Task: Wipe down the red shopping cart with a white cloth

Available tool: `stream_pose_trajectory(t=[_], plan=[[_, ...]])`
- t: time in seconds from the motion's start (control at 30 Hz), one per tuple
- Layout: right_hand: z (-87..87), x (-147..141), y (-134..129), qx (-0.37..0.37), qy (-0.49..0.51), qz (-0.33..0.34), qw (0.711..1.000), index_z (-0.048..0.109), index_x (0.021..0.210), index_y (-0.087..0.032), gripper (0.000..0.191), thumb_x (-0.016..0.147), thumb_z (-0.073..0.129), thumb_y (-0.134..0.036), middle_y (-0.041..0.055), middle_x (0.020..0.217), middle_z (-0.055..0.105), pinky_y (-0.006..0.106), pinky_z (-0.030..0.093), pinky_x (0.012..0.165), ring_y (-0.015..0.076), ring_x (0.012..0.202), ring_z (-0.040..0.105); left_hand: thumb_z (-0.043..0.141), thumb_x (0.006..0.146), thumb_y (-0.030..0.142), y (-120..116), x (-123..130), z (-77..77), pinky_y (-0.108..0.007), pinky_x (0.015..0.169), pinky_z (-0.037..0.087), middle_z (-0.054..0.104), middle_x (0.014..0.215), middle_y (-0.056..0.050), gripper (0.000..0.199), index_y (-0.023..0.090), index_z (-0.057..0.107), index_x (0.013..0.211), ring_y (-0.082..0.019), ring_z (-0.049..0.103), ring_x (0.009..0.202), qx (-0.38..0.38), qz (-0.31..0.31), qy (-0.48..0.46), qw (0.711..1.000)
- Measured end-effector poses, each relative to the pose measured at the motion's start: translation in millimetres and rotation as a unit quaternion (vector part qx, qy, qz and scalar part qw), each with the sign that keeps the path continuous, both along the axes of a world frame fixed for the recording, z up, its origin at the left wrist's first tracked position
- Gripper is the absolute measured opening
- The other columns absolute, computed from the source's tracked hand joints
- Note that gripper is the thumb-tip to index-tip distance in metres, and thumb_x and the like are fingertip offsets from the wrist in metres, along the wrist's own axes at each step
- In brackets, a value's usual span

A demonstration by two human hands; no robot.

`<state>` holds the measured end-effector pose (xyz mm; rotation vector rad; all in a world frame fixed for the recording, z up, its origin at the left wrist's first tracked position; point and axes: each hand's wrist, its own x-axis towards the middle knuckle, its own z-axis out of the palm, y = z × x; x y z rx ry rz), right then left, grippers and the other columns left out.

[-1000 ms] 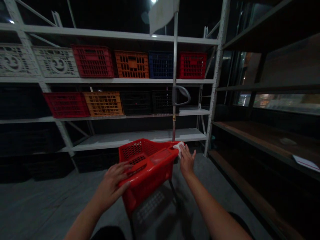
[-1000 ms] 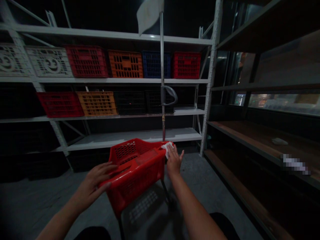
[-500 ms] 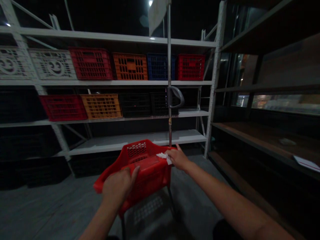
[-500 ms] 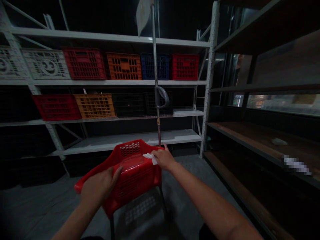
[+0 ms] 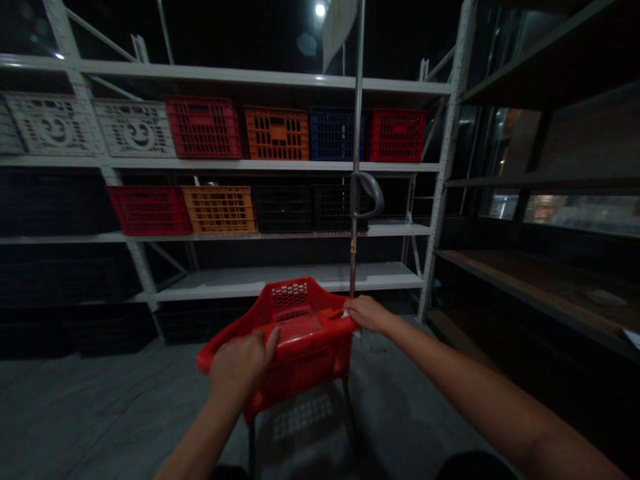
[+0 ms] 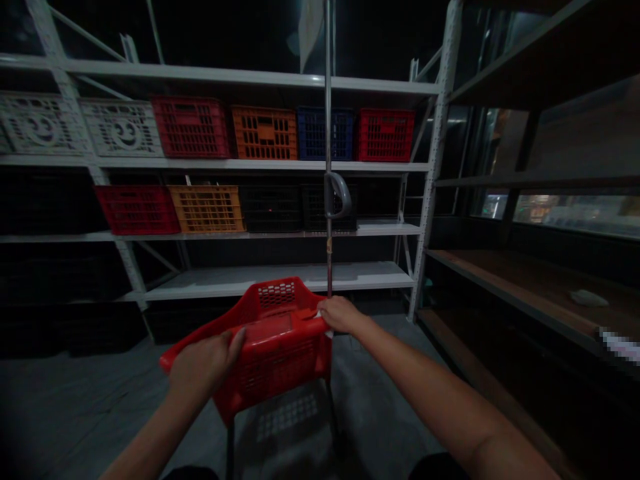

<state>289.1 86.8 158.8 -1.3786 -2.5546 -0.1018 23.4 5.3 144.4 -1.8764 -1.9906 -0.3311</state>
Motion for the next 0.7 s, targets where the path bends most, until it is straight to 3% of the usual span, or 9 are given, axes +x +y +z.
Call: stream_pose_trajectory(t=[0.2, 0.37, 0.47, 0.6, 0.7], plan=[[-2.5, -52.7, 2.9, -0.001, 0.009, -0.051, 0.999, 0.066, 0.085, -0.017, 0.03, 0.085, 0.036, -0.018, 0.0089, 0.088, 0.069, 0.024, 0.041, 0.063, 0.0197, 0.082, 0.063, 0.013, 0.087, 0.049, 1.9, -2.4, -1.6, -0.035, 0.063, 0.042, 0.067, 0.07, -0.013, 0.062, 0.014, 0.064, 0.086, -0.027, 0.064, 0.07, 0.02, -0.011, 0.02, 1.0], [-5.5, -63.1, -11.9, 0.028, 0.019, -0.067, 0.997, 0.061, 0.095, -0.014, 0.029, 0.087, 0.035, -0.021, 0.0126, 0.088, 0.067, 0.027, 0.041, 0.062, 0.0222, 0.078, 0.063, 0.013, 0.087, 0.048, 3.6, -8.5, 1.1, -0.034, 0.062, 0.042, 0.068, 0.07, -0.012, 0.06, 0.015, 0.063, 0.083, -0.027, 0.065, 0.072, 0.009, -0.013, 0.018, 1.0], [-0.5, -46.1, -16.3, 0.008, 0.019, 0.002, 1.0, 0.059, 0.098, -0.015, 0.027, 0.088, 0.035, -0.026, 0.0098, 0.084, 0.067, 0.026, 0.041, 0.061, 0.0192, 0.074, 0.062, 0.015, 0.087, 0.048, 1.6, -13.5, 2.9, -0.033, 0.061, 0.041, 0.068, 0.072, -0.012, 0.059, 0.016, 0.064, 0.084, -0.027, 0.064, 0.073, -0.009, -0.011, 0.003, 1.0], [19.4, -9.1, -8.9, -0.158, 0.011, 0.182, 0.97, 0.06, 0.096, -0.015, 0.022, 0.084, 0.042, -0.014, 0.0032, 0.09, 0.065, 0.019, 0.041, 0.065, 0.0125, 0.078, 0.059, 0.015, 0.086, 0.05, -3.9, -22.0, 3.4, -0.032, 0.062, 0.04, 0.069, 0.076, -0.012, 0.06, 0.017, 0.065, 0.084, -0.026, 0.064, 0.073, -0.009, -0.009, -0.014, 1.0], [33.2, 7.6, -6.7, -0.246, -0.057, 0.209, 0.945, 0.064, 0.09, -0.017, 0.028, 0.074, 0.046, -0.003, -0.0014, 0.082, 0.066, 0.017, 0.041, 0.062, 0.0105, 0.072, 0.059, 0.016, 0.086, 0.049, -7.0, -26.1, 3.0, -0.031, 0.064, 0.04, 0.069, 0.077, -0.011, 0.059, 0.017, 0.066, 0.084, -0.024, 0.064, 0.074, -0.012, -0.025, -0.019, 0.999]])
